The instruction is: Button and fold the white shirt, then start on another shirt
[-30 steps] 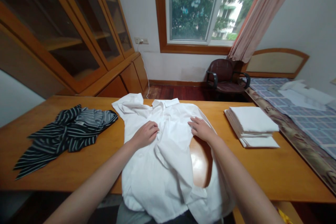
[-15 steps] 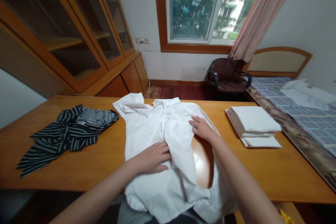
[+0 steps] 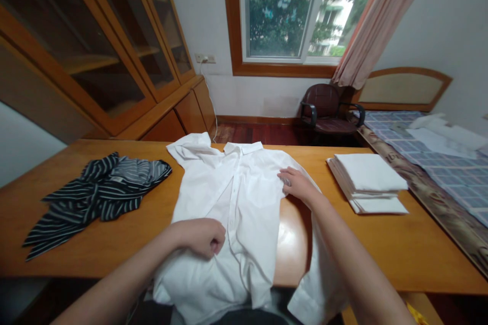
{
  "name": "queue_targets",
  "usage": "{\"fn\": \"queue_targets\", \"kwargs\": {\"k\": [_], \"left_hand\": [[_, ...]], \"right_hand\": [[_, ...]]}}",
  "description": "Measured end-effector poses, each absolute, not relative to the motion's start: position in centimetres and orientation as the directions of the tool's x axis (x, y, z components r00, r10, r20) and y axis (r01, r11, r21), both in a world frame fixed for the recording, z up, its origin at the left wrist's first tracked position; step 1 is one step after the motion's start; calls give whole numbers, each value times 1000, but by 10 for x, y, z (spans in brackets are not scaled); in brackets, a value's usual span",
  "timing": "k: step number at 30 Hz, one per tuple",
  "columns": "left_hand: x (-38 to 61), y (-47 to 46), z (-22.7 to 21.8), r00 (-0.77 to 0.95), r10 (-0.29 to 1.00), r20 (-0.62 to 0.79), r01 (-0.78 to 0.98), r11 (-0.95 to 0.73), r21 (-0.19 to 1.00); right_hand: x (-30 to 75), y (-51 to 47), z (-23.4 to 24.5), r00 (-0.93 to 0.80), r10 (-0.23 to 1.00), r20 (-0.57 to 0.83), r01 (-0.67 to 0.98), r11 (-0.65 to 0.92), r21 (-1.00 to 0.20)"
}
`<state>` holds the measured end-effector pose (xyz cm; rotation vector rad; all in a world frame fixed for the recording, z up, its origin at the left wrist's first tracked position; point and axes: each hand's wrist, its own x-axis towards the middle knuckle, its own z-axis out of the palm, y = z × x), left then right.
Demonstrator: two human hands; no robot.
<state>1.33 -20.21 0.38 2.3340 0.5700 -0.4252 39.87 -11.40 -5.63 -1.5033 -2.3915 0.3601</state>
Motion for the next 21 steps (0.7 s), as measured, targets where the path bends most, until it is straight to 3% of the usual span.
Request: {"fn": "queue_targets", "kwargs": {"k": [4, 8, 11, 13, 16, 21], "left_hand": [[5, -196, 9, 827, 265, -496, 556, -518, 650], [-1, -183, 21, 819, 469, -331, 557, -508, 657], [-8, -171, 22, 652, 748, -127, 701, -531, 476], [-12, -164, 14, 514, 858, -7, 813, -484, 324], [-17, -159, -10, 421, 903, 85, 885, -430, 181], [-15, -171, -38, 381, 916, 127, 916, -392, 81]], "right_hand": [[391, -121, -50, -432, 891, 139, 836, 453, -311], [379, -132, -47, -440, 865, 243, 815, 498, -297], [363, -140, -45, -451, 826, 338, 769, 552, -321], [348, -146, -44, -460, 812, 360, 743, 574, -344], [325, -152, -48, -470, 813, 344, 729, 577, -368], [313, -154, -60, -513, 806, 295, 738, 589, -329]]}}
